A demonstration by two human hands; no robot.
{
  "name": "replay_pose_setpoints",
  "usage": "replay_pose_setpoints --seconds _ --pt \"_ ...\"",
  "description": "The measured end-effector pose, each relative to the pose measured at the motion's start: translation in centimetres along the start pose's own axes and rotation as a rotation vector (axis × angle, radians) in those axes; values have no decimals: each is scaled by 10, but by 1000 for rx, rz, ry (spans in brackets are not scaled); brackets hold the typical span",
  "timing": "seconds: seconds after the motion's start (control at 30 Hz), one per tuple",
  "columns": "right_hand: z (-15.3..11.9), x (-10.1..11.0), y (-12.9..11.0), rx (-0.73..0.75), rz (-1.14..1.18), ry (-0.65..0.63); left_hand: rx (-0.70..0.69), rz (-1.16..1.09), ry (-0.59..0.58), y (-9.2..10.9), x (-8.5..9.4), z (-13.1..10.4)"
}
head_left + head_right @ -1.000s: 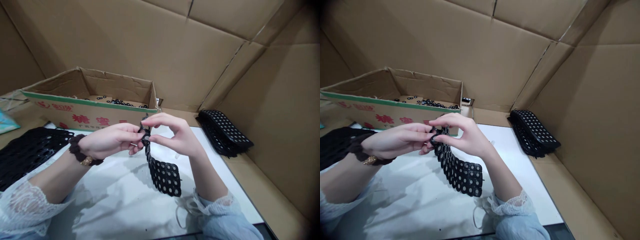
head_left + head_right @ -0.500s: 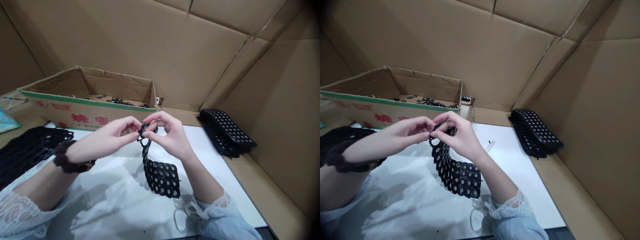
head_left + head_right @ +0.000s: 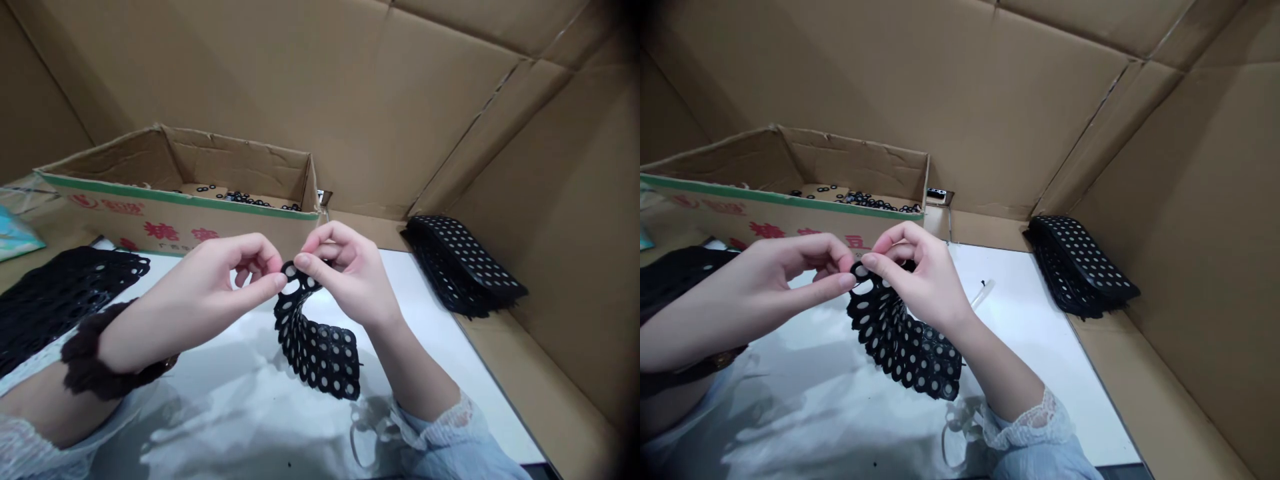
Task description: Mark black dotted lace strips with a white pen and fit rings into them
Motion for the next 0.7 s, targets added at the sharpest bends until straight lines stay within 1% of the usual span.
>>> replay_pose_setpoints --seconds 0.13,0.23,0.33,0.43,0.5,0.57,0.7 --pt "-1 1 -1 -29 33 -21 80 -223 -104 -2 -1 5" --pt "-1 4 -2 -58 21 -73 93 -373 -175 -8 -2 10" --pt "-1 8 -6 -46 -85 -156 84 -552 -228 -13 -5 13" --pt "-2 12 -11 -20 -244 -266 111 -706 -263 -15 -7 14" --pt "-3 13 -13 1 -335 -300 126 -754 -268 -15 -7 14" --pt "-3 14 -14 12 -381 -297 125 -749 -262 -15 -7 14" --pt "-3 13 -13 -13 -370 -284 93 -654 -230 -15 -5 13"
Point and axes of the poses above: each hand's wrist, its own z-axis towards the middle knuckle, its own x-axis out of the back of the hand, y = z × x, the point moved 2 cm from there along z, towards the middle knuckle, and after that the axes turned 3 degrees about -y, right-handed, at the moved point
